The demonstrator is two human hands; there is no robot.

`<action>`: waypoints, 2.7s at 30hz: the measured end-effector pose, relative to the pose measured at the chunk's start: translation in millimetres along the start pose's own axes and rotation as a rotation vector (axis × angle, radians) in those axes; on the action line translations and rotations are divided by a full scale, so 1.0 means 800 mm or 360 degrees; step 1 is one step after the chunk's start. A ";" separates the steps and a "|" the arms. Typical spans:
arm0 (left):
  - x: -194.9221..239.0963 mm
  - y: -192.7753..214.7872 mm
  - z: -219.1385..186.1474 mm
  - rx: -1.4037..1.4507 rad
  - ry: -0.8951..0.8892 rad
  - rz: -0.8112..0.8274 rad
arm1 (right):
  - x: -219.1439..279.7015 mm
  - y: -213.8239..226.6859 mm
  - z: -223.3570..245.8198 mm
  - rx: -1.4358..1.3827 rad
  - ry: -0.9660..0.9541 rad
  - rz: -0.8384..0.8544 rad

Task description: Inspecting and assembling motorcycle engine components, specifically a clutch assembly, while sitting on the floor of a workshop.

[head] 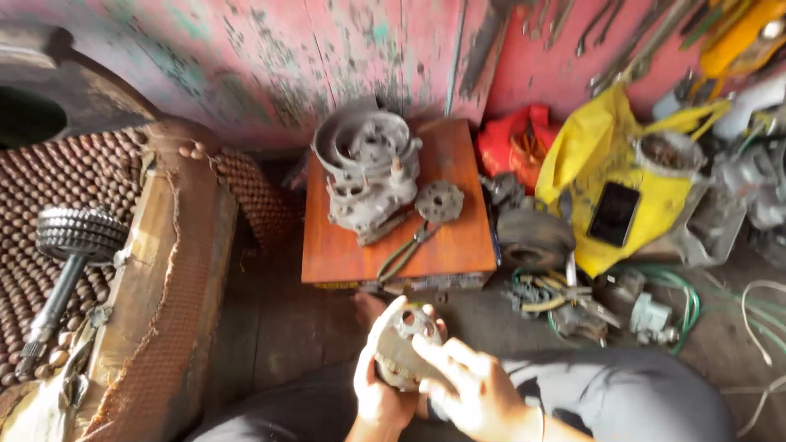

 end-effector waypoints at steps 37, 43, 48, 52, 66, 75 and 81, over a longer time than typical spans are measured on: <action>0.009 -0.039 0.012 -0.0199 0.0009 0.0115 | -0.003 0.011 -0.014 0.0102 0.0050 -0.0243; 0.035 -0.041 0.020 -0.0083 0.0166 -0.0144 | -0.008 0.018 -0.039 -0.0041 -0.0287 -0.0158; 0.049 -0.072 0.012 -0.0268 0.0041 0.0128 | 0.003 0.022 -0.079 0.0264 -0.0367 -0.0257; 0.070 -0.104 0.004 -0.0250 -0.0062 0.0107 | 0.008 0.029 -0.057 0.0087 -0.0485 -0.0298; 0.034 -0.075 -0.003 -0.0412 -0.0175 0.0828 | -0.001 0.022 -0.040 0.0208 -0.0010 -0.0214; 0.099 -0.103 -0.006 -0.0759 -0.0285 0.1099 | 0.003 0.036 0.033 0.0117 0.0227 -0.0152; 0.231 -0.076 0.045 -0.0759 -0.0236 0.1329 | 0.113 0.091 0.035 -0.0658 -0.0769 -0.0524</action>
Point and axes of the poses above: each hand's wrist, its own x-axis away from the middle knuckle, its own y-axis out of the back of the hand, z = x × y, the point moved 8 cm from there along -x, towards the middle knuckle, and after that the axes turned 13 degrees about y, right-handed, at the moved point
